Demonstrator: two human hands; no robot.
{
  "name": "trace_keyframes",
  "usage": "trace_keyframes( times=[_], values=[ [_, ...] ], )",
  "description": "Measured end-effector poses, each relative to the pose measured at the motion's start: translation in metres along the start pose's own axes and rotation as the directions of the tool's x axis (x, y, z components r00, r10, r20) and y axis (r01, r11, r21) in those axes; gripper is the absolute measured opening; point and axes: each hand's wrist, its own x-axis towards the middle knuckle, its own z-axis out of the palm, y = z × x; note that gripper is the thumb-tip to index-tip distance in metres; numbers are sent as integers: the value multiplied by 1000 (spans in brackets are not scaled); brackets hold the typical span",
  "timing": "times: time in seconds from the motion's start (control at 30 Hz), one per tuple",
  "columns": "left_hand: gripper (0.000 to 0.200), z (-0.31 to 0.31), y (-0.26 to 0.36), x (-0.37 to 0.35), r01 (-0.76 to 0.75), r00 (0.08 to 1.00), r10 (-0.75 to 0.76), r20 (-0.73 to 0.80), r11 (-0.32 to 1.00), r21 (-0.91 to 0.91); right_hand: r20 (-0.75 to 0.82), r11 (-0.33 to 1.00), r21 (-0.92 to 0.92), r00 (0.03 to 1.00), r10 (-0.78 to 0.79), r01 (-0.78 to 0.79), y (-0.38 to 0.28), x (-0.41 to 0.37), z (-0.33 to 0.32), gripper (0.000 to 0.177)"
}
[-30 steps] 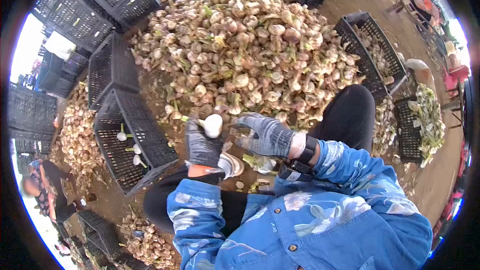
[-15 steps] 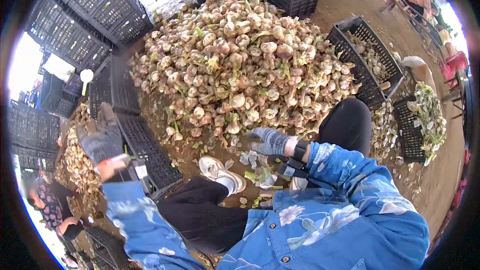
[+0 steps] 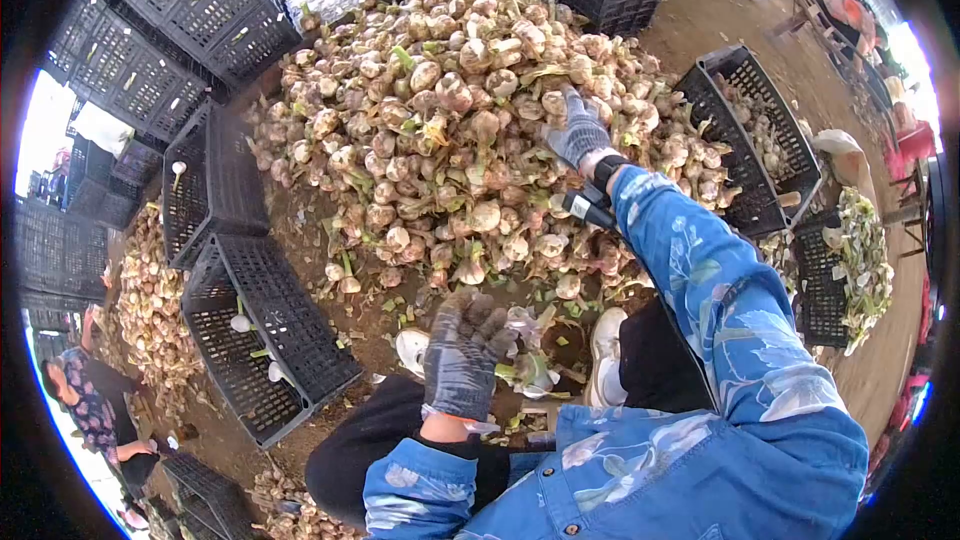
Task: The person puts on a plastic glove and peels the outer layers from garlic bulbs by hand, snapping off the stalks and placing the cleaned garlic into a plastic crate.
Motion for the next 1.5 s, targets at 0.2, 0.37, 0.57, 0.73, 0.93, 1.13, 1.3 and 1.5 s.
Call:
trace_keyframes(
  times=[0.2,0.37,0.57,0.73,0.93,1.13,1.3,1.5],
  values=[
    [29,9,-2,-2,75,997,-76,28,997,37,-124,972,87,966,228,-219,21,82,45,74],
    [33,9,0,-2,78,997,-78,9,996,43,-225,989,-132,973,41,-73,6,51,21,52],
    [43,18,-1,-4,-216,968,249,14,808,548,-280,573,472,730,-623,670,-30,-78,15,31],
    [50,11,-2,14,-318,941,328,84,772,550,63,505,266,508,-859,821,-47,-179,-6,63],
    [34,-27,-1,49,-537,838,472,275,623,568,-105,520,493,641,-760,698,-48,-227,-19,53],
    [34,1,3,-4,-294,953,288,90,954,64,444,721,684,849,-286,-115,-51,-233,-22,36],
    [40,-18,-6,9,-558,829,523,196,760,334,195,669,618,744,-640,413,-41,-227,-4,33],
    [35,-7,-1,-12,-702,654,660,371,345,624,509,708,698,769,-387,-107,-49,-232,-10,31]
  ],
)
